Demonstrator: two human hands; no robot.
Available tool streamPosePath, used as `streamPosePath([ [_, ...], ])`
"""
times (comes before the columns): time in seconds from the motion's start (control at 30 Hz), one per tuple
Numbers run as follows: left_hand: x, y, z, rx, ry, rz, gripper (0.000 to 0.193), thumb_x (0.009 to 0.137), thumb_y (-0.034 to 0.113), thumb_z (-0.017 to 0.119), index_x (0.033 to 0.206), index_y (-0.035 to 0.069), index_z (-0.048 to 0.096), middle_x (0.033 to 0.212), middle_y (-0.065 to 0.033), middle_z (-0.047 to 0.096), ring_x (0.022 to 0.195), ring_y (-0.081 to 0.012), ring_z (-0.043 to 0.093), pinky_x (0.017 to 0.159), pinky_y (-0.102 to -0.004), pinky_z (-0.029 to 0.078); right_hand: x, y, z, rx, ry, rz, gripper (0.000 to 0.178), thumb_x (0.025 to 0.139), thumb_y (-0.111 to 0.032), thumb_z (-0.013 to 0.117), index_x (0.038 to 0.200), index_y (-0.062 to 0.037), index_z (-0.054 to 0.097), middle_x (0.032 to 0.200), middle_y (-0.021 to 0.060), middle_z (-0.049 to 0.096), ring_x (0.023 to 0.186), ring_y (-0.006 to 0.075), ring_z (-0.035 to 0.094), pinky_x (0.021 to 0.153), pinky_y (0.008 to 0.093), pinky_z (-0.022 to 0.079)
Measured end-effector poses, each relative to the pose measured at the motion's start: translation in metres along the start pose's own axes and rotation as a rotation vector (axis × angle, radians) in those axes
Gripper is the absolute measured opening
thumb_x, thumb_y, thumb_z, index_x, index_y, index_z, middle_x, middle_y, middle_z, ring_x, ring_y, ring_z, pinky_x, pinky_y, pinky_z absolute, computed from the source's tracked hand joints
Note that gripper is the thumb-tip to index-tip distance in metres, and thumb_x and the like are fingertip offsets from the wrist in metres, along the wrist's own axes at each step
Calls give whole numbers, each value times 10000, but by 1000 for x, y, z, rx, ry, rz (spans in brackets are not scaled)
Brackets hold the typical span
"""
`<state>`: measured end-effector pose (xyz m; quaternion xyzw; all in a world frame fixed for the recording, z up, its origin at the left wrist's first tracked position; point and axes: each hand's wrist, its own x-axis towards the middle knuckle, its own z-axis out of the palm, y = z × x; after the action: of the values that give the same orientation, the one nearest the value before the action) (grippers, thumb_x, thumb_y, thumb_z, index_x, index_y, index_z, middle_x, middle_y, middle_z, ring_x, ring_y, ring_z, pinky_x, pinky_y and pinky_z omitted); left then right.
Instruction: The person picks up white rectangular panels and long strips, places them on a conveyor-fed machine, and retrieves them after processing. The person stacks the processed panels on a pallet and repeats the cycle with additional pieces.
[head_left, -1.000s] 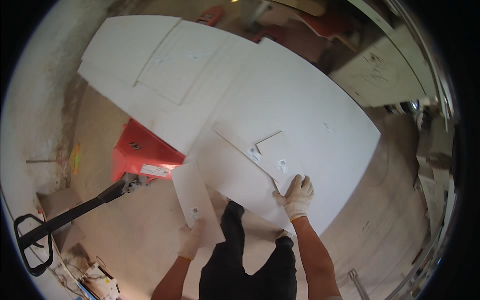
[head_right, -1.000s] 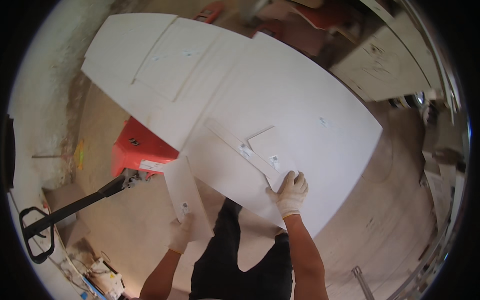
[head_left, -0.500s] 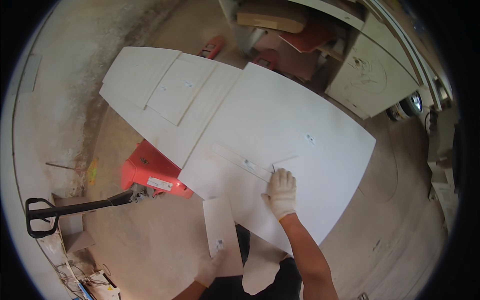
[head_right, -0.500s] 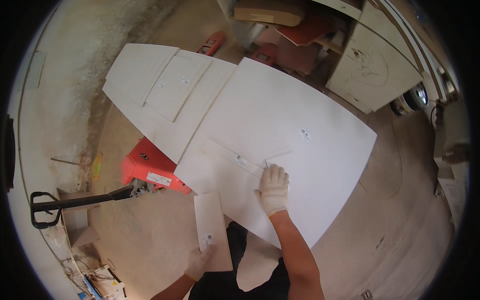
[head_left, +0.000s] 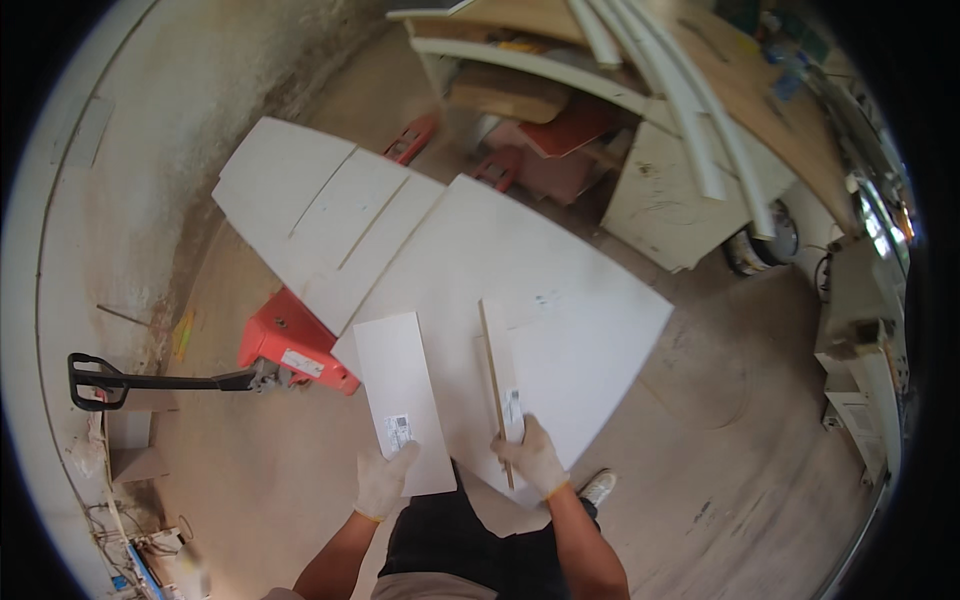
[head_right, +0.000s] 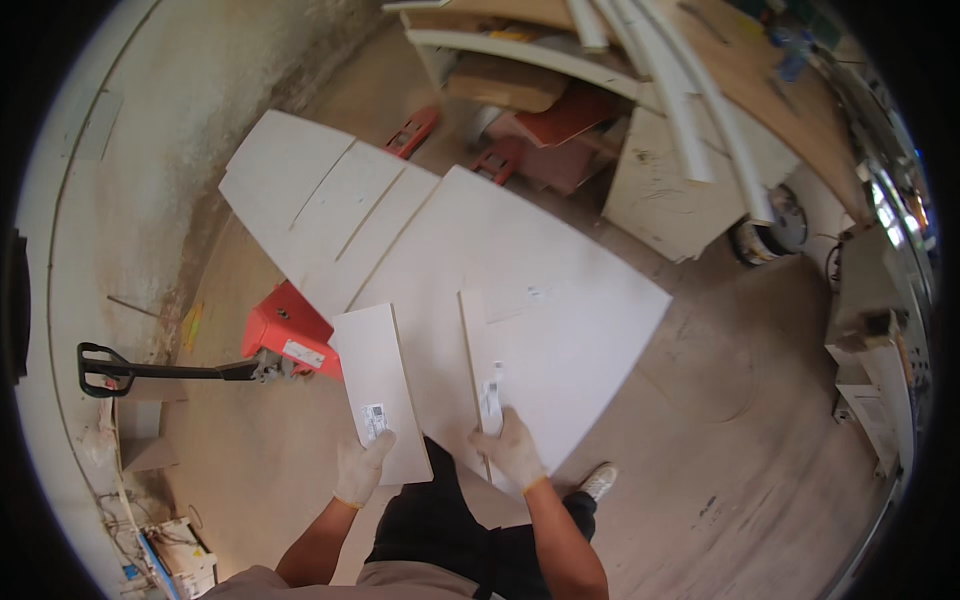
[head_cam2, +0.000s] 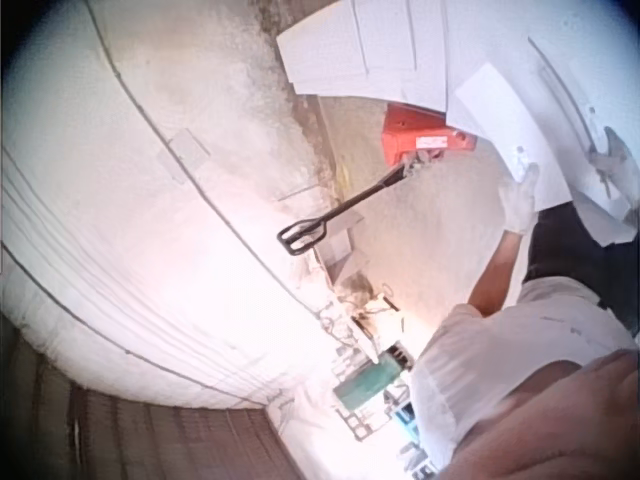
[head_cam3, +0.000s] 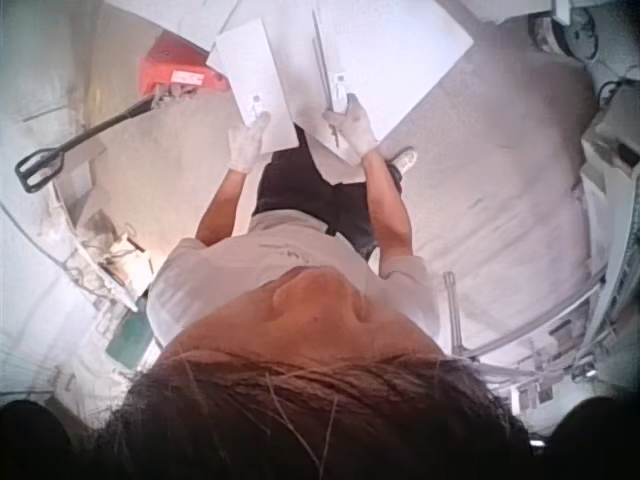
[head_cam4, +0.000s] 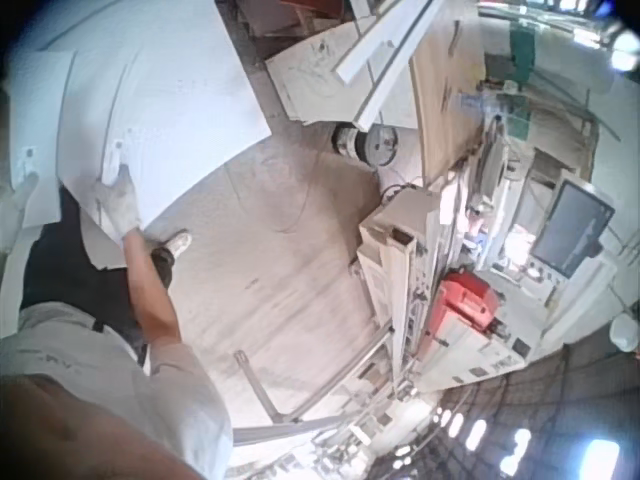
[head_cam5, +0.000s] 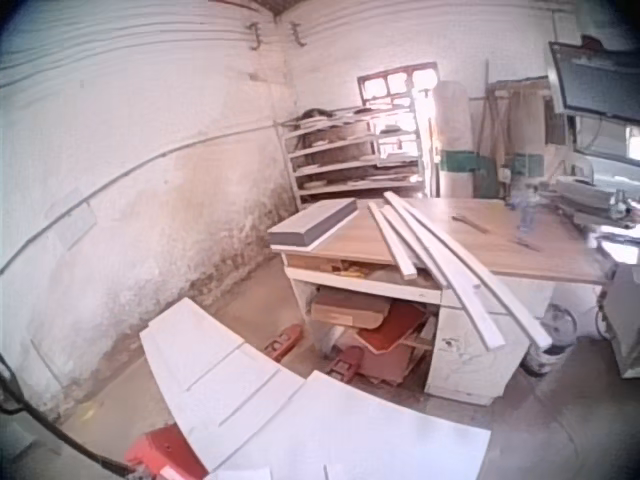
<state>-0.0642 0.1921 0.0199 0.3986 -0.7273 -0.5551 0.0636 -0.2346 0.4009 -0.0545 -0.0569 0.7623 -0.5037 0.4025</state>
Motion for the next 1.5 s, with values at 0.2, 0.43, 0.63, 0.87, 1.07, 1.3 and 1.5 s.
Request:
streamPosePath([
  [0.2,-121,48,132,-54,-110,-163,445,973,373,788,1116,-49,778,937,-113,775,862,-154,703,787,-365,575,-161,54,-134,64,-20,-143,415,895,-278,855,1107,16,653,919,132,753,752,221,738,711,402,596],
  [0.43,-180,23,212,-56,-195,-494,638,962,508,769,1054,-123,772,952,-153,795,914,-218,762,809,-378,578,-216,141,-234,-397,135,272,624,845,-493,837,1211,-12,680,995,277,762,995,501,736,889,556,575],
  [0.63,-127,-16,246,85,-131,-482,682,955,562,744,1054,-112,778,1003,-229,804,957,-296,787,853,-413,580,-164,182,-248,-569,119,268,608,856,-481,837,1219,-22,675,1020,280,769,1004,500,741,876,558,584],
  [0.87,49,-102,353,-28,-68,-199,732,939,621,720,1036,-103,758,937,-337,739,932,-477,745,861,-537,565,1,196,-221,-424,228,122,554,884,-334,838,1296,-17,647,1071,220,776,983,409,751,905,483,586],
  [1.07,111,-142,401,324,-54,-228,784,970,650,688,975,-134,712,856,-317,735,860,-487,757,822,-518,589,117,195,-207,-427,245,28,508,910,-303,842,1284,-12,660,1160,236,747,1075,417,721,939,483,564],
  [1.3,98,-155,314,1242,287,-145,1051,938,767,655,1498,-111,512,1520,-500,434,1387,-681,467,869,-841,476,148,179,-188,-516,313,-48,430,912,-245,863,1188,9,654,936,148,740,831,250,711,776,391,575],
  [1.5,136,-162,312,949,-197,-560,1045,912,769,672,1622,33,452,1458,-461,514,1332,-633,506,1005,-760,438,134,161,-152,-507,112,124,574,917,-467,825,1240,-21,663,1071,229,713,970,408,693,857,501,564],
])
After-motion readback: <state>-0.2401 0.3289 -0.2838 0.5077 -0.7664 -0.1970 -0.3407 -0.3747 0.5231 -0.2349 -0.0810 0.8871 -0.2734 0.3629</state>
